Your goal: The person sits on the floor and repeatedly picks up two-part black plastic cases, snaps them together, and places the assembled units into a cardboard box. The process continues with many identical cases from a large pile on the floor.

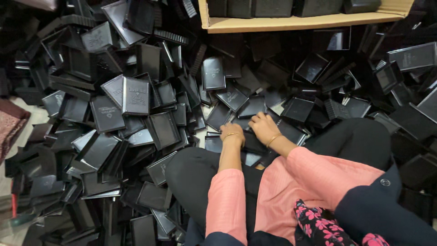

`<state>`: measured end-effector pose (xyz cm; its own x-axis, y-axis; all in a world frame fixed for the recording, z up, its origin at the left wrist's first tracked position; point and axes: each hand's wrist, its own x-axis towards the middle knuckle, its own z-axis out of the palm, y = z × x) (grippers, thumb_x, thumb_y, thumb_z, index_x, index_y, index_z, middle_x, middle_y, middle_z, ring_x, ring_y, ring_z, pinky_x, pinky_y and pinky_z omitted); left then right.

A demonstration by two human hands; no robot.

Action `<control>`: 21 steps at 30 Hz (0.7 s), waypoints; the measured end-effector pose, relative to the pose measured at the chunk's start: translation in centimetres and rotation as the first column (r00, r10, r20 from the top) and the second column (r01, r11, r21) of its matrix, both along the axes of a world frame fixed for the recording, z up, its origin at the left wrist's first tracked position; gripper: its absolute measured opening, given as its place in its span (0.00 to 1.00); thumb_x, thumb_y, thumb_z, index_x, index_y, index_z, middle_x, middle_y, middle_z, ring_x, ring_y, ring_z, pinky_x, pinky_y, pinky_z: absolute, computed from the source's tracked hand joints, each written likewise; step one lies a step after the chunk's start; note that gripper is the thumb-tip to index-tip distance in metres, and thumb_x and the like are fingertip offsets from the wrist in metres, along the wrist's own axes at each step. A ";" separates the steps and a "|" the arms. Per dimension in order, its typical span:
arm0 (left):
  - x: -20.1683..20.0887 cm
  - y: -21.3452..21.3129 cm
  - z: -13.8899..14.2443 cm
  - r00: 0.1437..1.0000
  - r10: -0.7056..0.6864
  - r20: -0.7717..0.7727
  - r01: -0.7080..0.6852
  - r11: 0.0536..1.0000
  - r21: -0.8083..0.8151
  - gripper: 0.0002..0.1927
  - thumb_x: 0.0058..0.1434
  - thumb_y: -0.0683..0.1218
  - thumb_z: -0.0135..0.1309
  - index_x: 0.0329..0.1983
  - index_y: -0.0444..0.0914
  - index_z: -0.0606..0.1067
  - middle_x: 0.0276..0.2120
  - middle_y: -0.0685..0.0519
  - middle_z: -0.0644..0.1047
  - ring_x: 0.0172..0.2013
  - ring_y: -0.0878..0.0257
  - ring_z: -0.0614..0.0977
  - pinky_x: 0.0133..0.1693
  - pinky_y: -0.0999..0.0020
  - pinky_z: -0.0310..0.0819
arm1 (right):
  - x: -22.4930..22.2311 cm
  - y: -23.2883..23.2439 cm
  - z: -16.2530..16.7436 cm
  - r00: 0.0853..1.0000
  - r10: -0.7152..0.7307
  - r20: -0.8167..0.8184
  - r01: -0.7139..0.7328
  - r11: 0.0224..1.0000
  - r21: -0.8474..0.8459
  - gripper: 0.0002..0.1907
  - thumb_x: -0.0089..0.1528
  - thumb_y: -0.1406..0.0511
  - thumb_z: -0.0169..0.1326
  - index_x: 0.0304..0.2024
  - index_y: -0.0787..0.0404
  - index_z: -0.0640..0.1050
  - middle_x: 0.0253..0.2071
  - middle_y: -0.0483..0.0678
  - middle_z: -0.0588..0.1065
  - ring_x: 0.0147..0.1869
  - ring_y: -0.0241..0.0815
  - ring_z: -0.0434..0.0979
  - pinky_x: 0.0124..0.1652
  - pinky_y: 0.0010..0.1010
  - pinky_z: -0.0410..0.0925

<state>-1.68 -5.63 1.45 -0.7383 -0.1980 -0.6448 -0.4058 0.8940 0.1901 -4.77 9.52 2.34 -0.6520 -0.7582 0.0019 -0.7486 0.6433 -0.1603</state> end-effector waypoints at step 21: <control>2.7 3.2 8.2 0.336 0.748 0.572 0.038 -0.618 0.785 0.18 0.68 0.55 0.51 0.48 0.36 0.73 0.47 0.43 0.80 0.46 0.52 0.82 0.50 0.56 0.77 | 5.8 4.5 14.3 0.941 -0.097 0.325 0.276 0.775 -0.568 0.39 0.55 0.59 0.68 0.65 0.65 0.69 0.53 0.55 0.70 0.56 0.50 0.73 0.55 0.34 0.67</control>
<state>1.06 -2.44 9.69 -0.8625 -0.2736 -0.4256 0.0767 -0.9021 0.4246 1.05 13.98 16.68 -0.8231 -0.5232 0.2206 -0.4950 0.4709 -0.7302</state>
